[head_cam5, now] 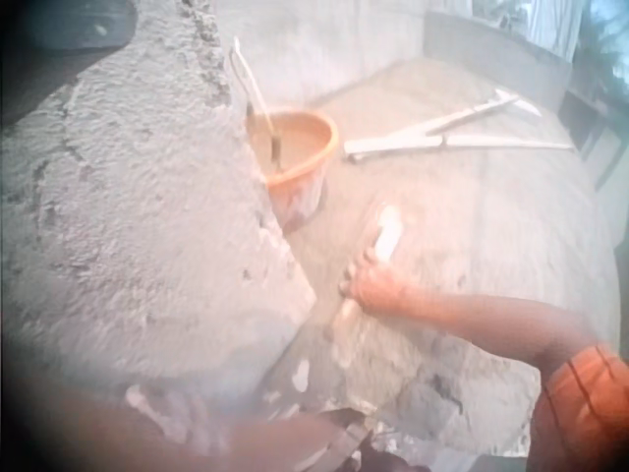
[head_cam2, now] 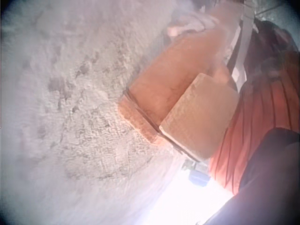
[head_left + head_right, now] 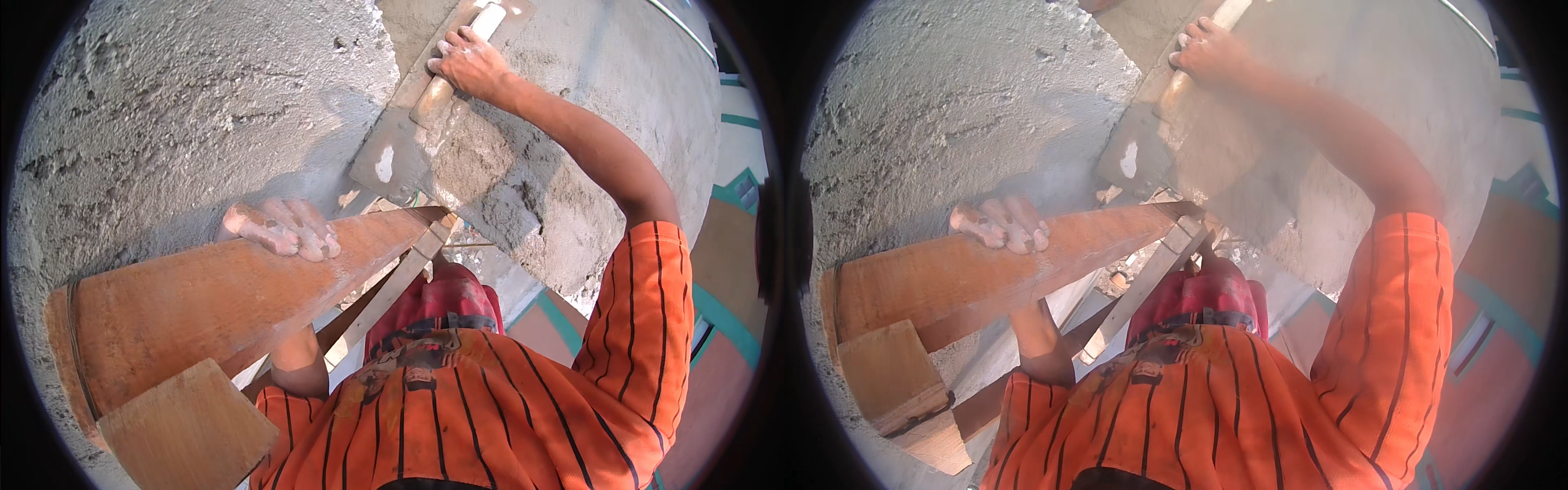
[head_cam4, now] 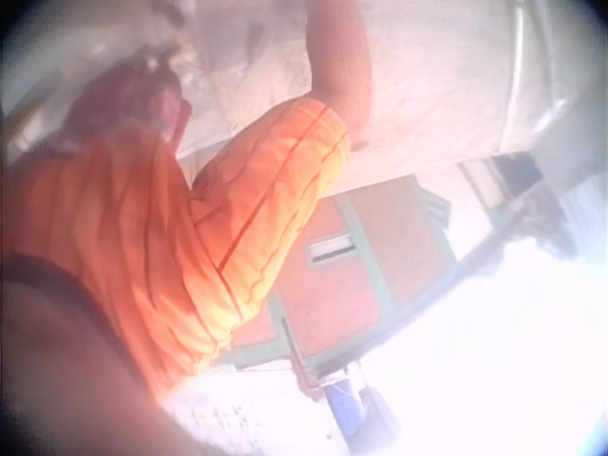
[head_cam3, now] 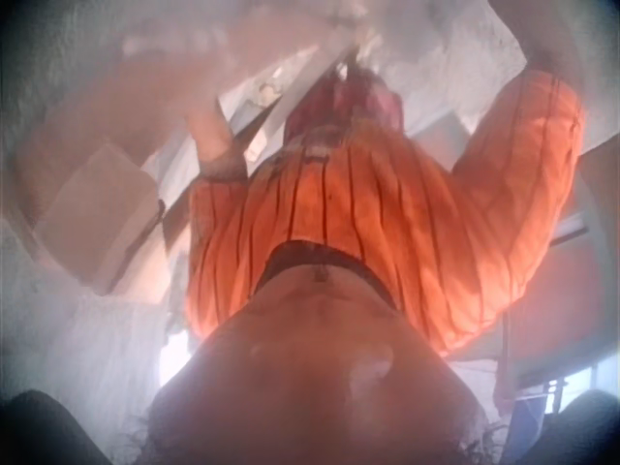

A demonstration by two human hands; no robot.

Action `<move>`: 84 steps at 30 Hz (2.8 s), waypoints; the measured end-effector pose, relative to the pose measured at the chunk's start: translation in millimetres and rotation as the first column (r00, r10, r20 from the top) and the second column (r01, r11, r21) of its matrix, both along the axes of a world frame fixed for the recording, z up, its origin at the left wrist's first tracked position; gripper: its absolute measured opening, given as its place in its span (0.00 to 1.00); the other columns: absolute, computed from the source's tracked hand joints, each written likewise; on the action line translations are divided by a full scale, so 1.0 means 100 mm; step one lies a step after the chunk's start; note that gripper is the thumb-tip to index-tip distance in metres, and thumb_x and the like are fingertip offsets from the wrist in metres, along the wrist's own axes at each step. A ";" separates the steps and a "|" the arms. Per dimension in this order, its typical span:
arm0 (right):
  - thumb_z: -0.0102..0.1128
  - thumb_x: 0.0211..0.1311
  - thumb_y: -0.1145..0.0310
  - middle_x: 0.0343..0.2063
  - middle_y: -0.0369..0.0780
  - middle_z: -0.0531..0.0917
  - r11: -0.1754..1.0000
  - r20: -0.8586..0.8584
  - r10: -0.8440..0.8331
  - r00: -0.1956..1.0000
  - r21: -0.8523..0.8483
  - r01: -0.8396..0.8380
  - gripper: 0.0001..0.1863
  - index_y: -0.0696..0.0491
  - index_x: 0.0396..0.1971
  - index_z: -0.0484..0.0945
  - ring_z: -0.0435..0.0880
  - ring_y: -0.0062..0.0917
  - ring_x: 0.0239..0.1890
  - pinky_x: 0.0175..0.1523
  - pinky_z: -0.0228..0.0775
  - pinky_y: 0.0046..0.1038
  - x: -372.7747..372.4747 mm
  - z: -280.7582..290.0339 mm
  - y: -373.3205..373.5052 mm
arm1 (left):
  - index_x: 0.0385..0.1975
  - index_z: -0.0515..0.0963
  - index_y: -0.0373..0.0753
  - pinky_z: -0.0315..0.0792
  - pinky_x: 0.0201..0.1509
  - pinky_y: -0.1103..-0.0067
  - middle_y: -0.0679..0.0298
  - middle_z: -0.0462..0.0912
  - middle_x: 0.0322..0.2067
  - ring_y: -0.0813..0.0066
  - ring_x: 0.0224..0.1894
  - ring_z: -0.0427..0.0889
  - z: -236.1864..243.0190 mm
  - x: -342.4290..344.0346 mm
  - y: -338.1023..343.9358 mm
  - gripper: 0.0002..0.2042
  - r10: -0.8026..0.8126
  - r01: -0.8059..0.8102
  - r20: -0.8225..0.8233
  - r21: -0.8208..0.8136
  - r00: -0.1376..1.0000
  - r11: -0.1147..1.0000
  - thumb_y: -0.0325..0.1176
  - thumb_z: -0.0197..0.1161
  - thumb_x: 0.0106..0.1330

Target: The person scoops wet concrete from a bucket and spreads it onto a curved concrete surface using a trowel. They repeatedly smooth and level the surface with a wooden float and a trowel, working along the edge and across the face of the structure.

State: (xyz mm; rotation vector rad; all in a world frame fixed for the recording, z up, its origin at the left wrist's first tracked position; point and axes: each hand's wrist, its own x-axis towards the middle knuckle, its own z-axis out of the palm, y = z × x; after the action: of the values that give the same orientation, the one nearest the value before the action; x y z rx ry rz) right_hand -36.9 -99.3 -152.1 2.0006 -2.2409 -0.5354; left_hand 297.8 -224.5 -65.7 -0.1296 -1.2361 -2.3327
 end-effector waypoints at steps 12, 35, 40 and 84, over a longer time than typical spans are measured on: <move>0.63 0.45 0.64 0.31 0.42 0.84 0.836 -0.211 -0.548 0.810 -0.111 0.537 0.10 0.49 0.29 0.84 0.82 0.33 0.39 0.54 0.66 0.46 -1.93 0.42 1.16 | 0.27 0.66 0.35 0.69 0.25 0.70 0.57 0.73 0.22 0.68 0.23 0.70 0.29 -0.17 0.07 0.14 0.025 -0.025 0.017 -0.013 1.000 1.000 0.40 0.53 0.67; 0.38 0.70 0.48 0.34 0.54 0.79 0.749 0.237 -0.650 0.722 0.036 0.662 0.29 0.36 0.68 0.51 0.82 0.45 0.31 0.36 0.77 0.43 0.12 0.21 2.26 | 0.26 0.66 0.35 0.71 0.29 0.65 0.54 0.72 0.23 0.61 0.26 0.72 0.23 -0.11 0.09 0.16 0.019 -0.018 -0.016 0.055 1.000 0.998 0.43 0.52 0.67; 0.37 0.71 0.50 0.30 0.53 0.79 0.799 0.266 -0.580 0.770 0.004 0.601 0.28 0.36 0.69 0.50 0.81 0.39 0.22 0.28 0.78 0.39 0.23 0.13 1.27 | 0.27 0.65 0.40 0.67 0.27 0.67 0.60 0.71 0.24 0.67 0.24 0.67 0.26 -0.17 0.20 0.15 0.172 -0.177 0.131 0.028 0.976 0.984 0.44 0.46 0.70; 0.57 0.56 0.51 0.54 0.39 0.77 0.953 0.250 -0.257 0.933 0.225 0.202 0.34 0.33 0.65 0.61 0.76 0.29 0.55 0.66 0.61 0.44 -0.13 0.99 1.46 | 0.31 0.66 0.40 0.73 0.34 0.70 0.61 0.73 0.29 0.69 0.30 0.73 0.27 -0.22 0.15 0.16 0.083 -0.085 -0.051 -0.059 0.995 0.995 0.49 0.48 0.68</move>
State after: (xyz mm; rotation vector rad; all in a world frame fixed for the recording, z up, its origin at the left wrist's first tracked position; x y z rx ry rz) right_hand -49.6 46.3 -53.2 2.0216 -2.7154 -0.5458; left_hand 276.0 -209.2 -38.2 -0.1508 -1.2655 -2.2083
